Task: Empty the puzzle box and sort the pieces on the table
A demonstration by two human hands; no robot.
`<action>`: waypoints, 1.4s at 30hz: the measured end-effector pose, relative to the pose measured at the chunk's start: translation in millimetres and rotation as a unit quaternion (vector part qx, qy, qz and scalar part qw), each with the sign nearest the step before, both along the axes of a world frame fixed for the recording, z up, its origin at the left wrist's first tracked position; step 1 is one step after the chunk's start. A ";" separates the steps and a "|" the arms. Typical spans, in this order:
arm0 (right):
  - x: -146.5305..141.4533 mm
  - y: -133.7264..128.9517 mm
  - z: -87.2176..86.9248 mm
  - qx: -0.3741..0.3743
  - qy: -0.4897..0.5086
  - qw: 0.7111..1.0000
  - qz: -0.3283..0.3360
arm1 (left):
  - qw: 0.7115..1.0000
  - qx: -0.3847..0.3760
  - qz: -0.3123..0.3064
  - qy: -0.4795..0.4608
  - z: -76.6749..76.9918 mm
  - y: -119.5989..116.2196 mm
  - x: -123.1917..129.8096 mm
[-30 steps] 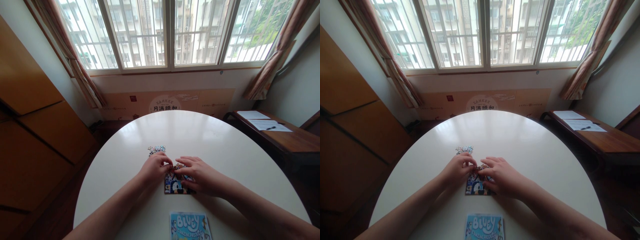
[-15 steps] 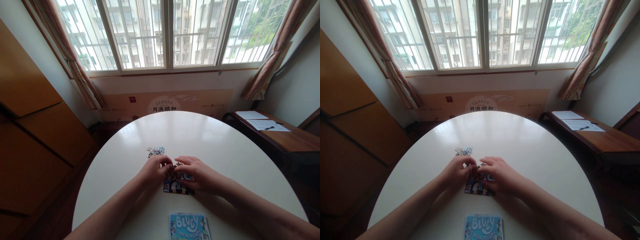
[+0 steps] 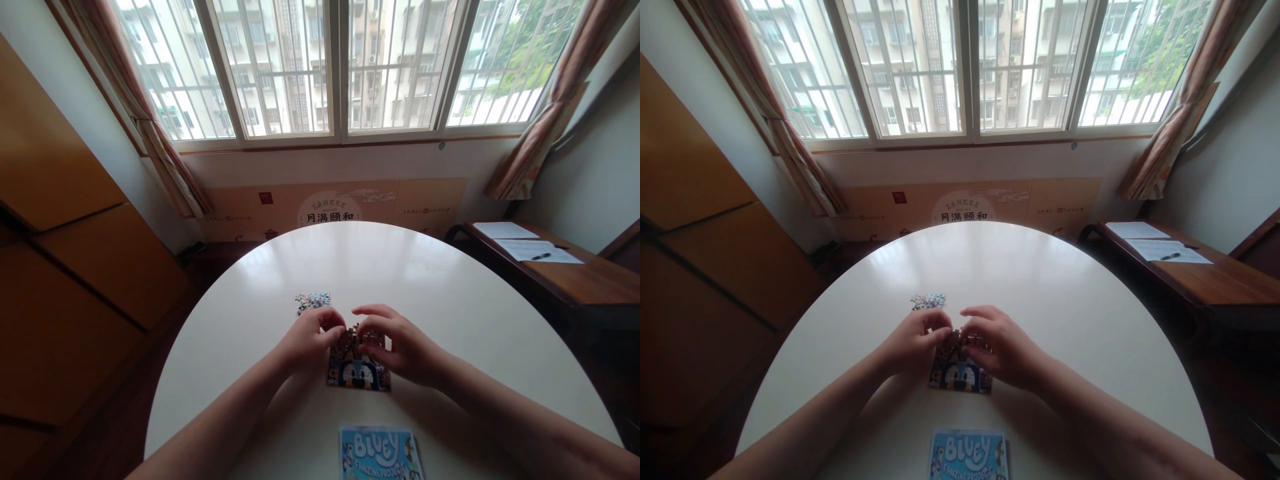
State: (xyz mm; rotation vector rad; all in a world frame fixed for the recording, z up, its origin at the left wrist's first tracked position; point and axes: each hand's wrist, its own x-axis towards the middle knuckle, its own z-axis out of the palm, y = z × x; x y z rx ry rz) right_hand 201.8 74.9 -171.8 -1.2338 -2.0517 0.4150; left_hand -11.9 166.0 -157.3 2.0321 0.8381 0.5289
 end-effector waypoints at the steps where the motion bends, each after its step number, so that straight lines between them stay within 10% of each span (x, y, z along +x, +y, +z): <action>1: 0.2 0.8 -0.5 -0.007 0.019 1.000 -0.019 | 1.000 -0.005 0.000 -0.004 0.4 -0.1 0.2; 20: 0.4 13.0 -12.7 -0.127 0.078 0.988 -0.038 | 0.996 -0.065 -0.021 -0.058 1.0 -11.2 7.2; 32: 2.8 12.4 -10.8 -0.124 0.050 0.990 -0.036 | 0.955 0.161 0.211 0.130 22.3 42.9 -39.0; 42: 1.7 11.5 -8.0 -0.133 0.048 0.989 -0.034 | 0.927 0.204 0.260 0.177 -1.1 60.9 -42.5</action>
